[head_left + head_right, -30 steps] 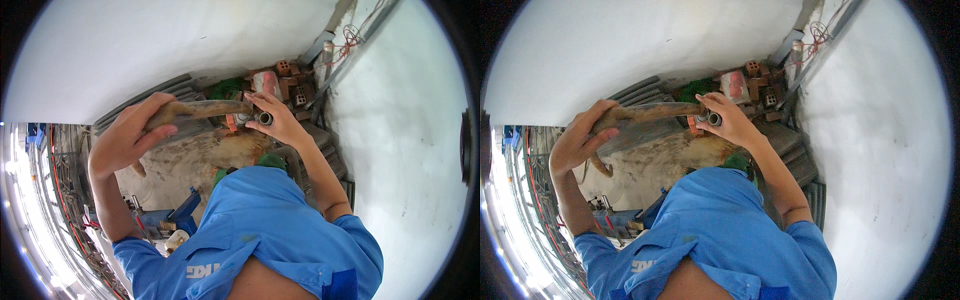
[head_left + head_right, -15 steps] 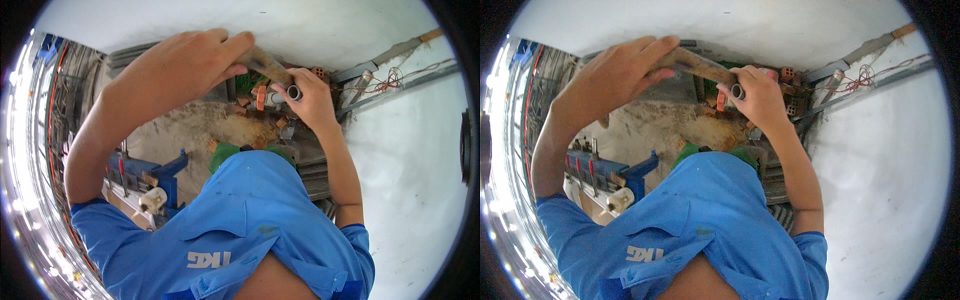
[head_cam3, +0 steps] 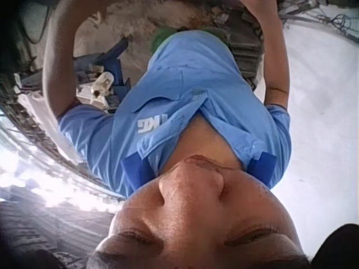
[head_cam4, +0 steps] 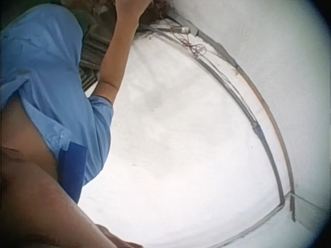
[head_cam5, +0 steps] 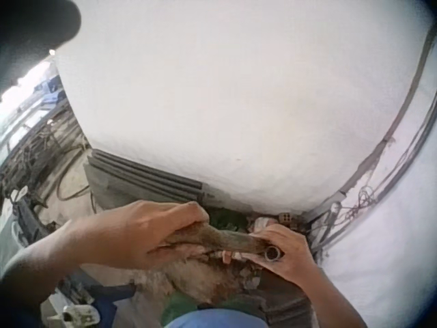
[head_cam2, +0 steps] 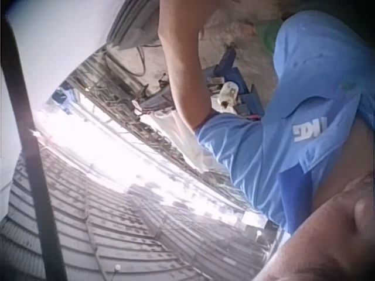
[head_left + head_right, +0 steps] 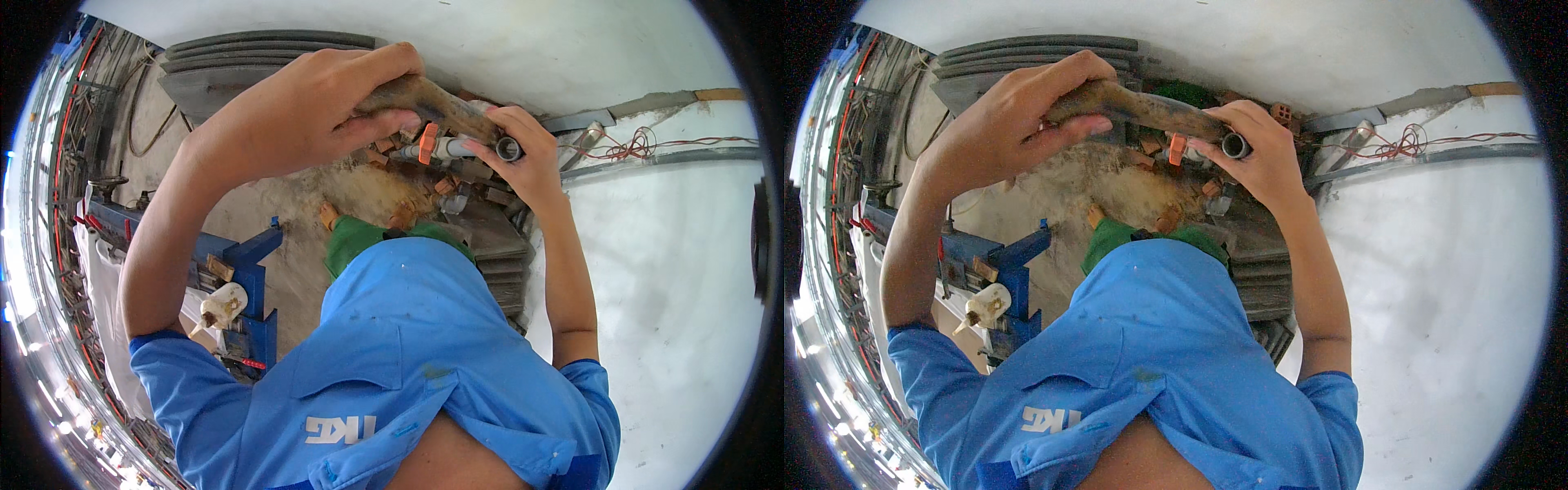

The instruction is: The person handles a flexible hose and a black strap in a workshop. They attempt to fit a metal pipe into the hose, then wrap and secure the strap around the hose connection using both hands.

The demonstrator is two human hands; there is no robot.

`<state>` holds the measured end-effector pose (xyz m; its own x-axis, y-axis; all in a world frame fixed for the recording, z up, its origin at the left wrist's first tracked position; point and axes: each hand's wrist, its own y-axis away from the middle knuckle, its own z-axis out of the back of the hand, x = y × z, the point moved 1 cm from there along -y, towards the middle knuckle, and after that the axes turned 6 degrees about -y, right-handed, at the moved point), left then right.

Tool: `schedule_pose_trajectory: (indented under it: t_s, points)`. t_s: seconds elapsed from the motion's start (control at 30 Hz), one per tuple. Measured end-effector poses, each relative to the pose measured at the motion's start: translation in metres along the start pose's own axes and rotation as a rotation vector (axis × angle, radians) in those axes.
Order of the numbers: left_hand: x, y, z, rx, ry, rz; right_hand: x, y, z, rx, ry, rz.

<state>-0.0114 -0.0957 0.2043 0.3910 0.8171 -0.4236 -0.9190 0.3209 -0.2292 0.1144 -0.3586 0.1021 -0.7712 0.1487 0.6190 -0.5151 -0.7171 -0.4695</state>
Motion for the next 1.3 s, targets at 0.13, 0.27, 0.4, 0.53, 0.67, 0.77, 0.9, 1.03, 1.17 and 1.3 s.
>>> schedule_pose_trajectory:
  t_s: [0.13, 0.27, 0.4, 0.53, 0.67, 0.77, 0.9, 1.03, 1.17, 1.3]
  points:
    - [0.006, 0.007, -0.001, 0.071, 0.154, 0.095, -0.003, 0.012, 0.004, 0.045, -0.063, -0.118]
    - [0.015, 0.010, -0.008, 0.068, 0.297, 0.151, -0.014, 0.037, 0.020, -0.021, -0.076, -0.251]
    - [0.025, 0.017, -0.011, 0.071, 0.324, 0.198, -0.029, 0.075, 0.027, -0.155, -0.214, -0.515]
    - [0.026, 0.023, -0.017, -0.047, 0.274, 0.194, -0.031, 0.120, 0.022, -0.104, -0.257, -0.604]
    - [0.017, 0.033, -0.024, -0.144, 0.254, 0.281, -0.027, 0.149, 0.017, 0.039, -0.109, -0.581]
    - [0.011, 0.039, -0.033, -0.227, 0.227, 0.331, -0.021, 0.159, 0.017, 0.102, -0.050, -0.621]
    - [0.007, 0.047, -0.045, -0.380, 0.207, 0.298, -0.017, 0.160, 0.019, 0.125, -0.015, -0.653]
    - [0.008, 0.059, -0.051, -0.467, 0.208, 0.321, -0.016, 0.154, 0.012, 0.169, -0.022, -0.629]
    - [0.009, 0.068, -0.055, -0.485, 0.179, 0.355, -0.014, 0.145, -0.001, 0.195, -0.065, -0.558]
    - [0.010, 0.076, -0.056, -0.527, 0.160, 0.360, -0.011, 0.137, -0.008, 0.237, -0.073, -0.526]
